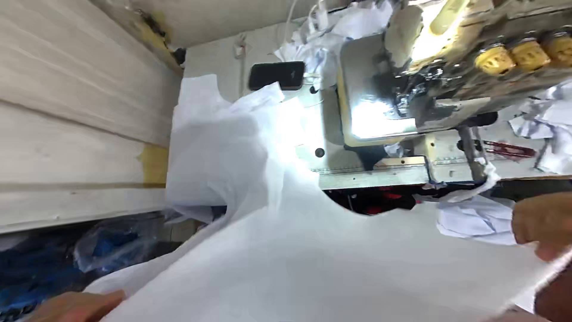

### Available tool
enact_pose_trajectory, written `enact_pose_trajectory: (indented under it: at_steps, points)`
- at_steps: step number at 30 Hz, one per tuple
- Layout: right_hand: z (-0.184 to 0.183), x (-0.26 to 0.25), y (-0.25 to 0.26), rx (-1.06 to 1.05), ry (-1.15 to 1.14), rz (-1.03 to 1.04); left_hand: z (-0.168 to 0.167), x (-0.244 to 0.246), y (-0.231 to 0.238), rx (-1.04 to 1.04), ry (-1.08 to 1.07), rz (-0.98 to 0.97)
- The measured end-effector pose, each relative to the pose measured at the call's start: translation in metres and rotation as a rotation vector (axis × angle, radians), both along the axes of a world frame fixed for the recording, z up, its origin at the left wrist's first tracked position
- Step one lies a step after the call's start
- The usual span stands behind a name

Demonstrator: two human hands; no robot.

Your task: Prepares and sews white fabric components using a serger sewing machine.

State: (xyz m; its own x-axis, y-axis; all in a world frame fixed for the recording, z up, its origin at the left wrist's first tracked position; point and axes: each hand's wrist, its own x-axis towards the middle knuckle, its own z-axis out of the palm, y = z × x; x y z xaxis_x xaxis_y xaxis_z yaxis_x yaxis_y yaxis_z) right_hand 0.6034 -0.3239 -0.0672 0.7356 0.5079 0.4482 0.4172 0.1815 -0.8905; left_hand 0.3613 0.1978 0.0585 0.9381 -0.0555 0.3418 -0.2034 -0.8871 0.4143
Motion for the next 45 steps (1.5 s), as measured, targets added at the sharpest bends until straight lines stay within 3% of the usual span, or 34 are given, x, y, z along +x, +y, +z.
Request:
enact_pose_trajectory:
  at_steps: [2, 3, 5, 6, 9, 10, 12, 16, 18, 25, 31, 35, 37, 40, 45]
  points:
    - [-0.01, 0.01, 0.012, -0.042, 0.042, -0.172, -0.028, 0.016, 0.003, -0.261, -0.137, 0.404]
    - [-0.013, 0.018, 0.025, -0.054, 0.103, -0.228, -0.057, 0.034, 0.029, -0.289, -0.27, 0.439]
    - [-0.02, 0.037, 0.052, -0.067, 0.22, -0.293, -0.079, 0.103, 0.077, 0.036, -0.378, 0.321]
    - [-0.027, 0.047, 0.063, -0.066, 0.241, -0.319, -0.068, 0.151, 0.068, 0.17, -0.374, 0.329]
    - [-0.041, 0.067, 0.089, -0.104, 0.279, -0.406, -0.034, 0.268, -0.011, 0.239, -0.141, 0.342]
    - [-0.043, 0.07, 0.094, -0.131, 0.306, -0.431, -0.04, 0.288, -0.032, 0.206, -0.047, 0.304]
    - [-0.046, 0.072, 0.099, -0.15, 0.348, -0.464, -0.074, 0.305, -0.089, 0.117, -0.06, 0.131]
    - [-0.052, 0.072, 0.099, -0.129, 0.377, -0.458, -0.153, 0.287, -0.217, -0.067, -0.125, -0.402]
    - [-0.055, 0.071, 0.096, -0.126, 0.366, -0.428, -0.169, 0.281, -0.238, -0.012, -0.106, -0.45]
    - [-0.057, 0.05, 0.064, -0.21, 0.265, -0.344, -0.167, 0.279, -0.229, 0.109, -0.041, -0.282]
    - [-0.065, 0.003, -0.041, -0.388, 0.19, -0.454, -0.166, 0.253, -0.227, 0.056, -0.032, -0.345]
    - [-0.093, -0.04, -0.119, -0.713, 0.346, -0.731, -0.174, 0.229, -0.227, -0.013, -0.023, -0.427]
    - [-0.12, -0.06, -0.14, -0.914, 0.406, -0.744, -0.178, 0.223, -0.226, -0.025, 0.03, -0.467]
    - [-0.167, -0.084, -0.138, -1.003, 0.331, -0.583, -0.181, 0.219, -0.226, -0.005, 0.091, -0.516]
    - [-0.211, -0.096, -0.085, -0.861, 0.236, -0.4, -0.18, 0.21, -0.233, -0.021, 0.138, -0.561]
